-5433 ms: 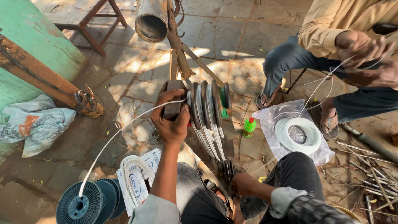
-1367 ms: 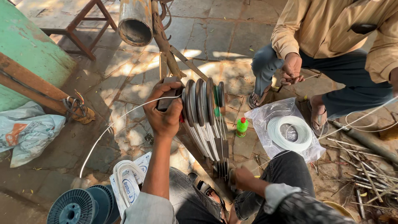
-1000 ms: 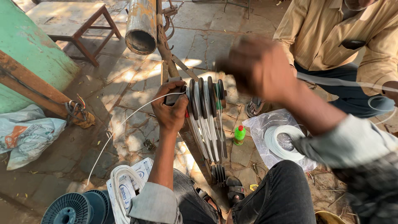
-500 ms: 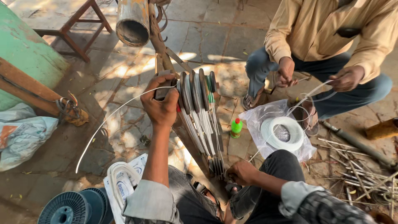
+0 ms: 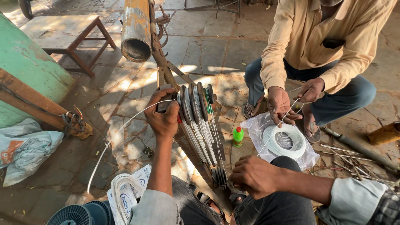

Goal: The person sits on the ground and winds white wire onto a multi-disc spooling device using both hands. They guide the wire through the discs and occasionally use shears to cut the wire.

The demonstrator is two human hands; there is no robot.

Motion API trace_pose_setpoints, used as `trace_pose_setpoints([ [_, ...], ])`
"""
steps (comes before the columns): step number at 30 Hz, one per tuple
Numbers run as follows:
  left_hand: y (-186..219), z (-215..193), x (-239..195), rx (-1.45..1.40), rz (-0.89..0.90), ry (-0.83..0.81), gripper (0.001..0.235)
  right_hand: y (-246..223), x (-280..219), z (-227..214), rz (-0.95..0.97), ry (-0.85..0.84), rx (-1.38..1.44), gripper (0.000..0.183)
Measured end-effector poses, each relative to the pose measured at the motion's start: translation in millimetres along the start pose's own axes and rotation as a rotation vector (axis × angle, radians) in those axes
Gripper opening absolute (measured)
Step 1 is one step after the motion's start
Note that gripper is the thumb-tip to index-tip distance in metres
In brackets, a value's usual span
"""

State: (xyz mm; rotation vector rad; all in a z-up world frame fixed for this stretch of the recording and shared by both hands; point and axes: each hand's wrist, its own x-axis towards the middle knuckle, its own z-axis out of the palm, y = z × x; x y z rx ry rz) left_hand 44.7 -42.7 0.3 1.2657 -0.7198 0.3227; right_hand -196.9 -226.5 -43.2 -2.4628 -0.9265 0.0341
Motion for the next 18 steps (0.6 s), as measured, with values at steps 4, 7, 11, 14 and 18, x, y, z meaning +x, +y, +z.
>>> trace_pose_setpoints([
  [4, -0.2, -2.0, -1.7, 0.030, 0.007, -0.002, 0.040, -10.9, -1.6, 9.6, 0.026, -0.025, 0.006, 0.015],
  [7, -1.0, -5.3, 0.4, 0.031, 0.037, -0.002, 0.042, -9.9, -5.0, 16.3, -0.050, 0.111, 0.053, 0.022],
  [11, -3.8, -2.0, 0.4, 0.055, 0.036, 0.002, 0.045, -6.3, -18.0, 19.7, 0.112, 0.211, 0.078, 0.025],
  [14, -5.2, 0.1, 1.6, 0.052, 0.058, -0.001, 0.045, -6.1, -26.4, 18.4, 0.211, 0.252, 0.079, 0.017],
  [18, -8.6, 5.1, 3.1, 0.043, 0.063, -0.014, 0.044, -9.5, -37.0, 12.1, 0.247, 0.308, 0.031, 0.017],
])
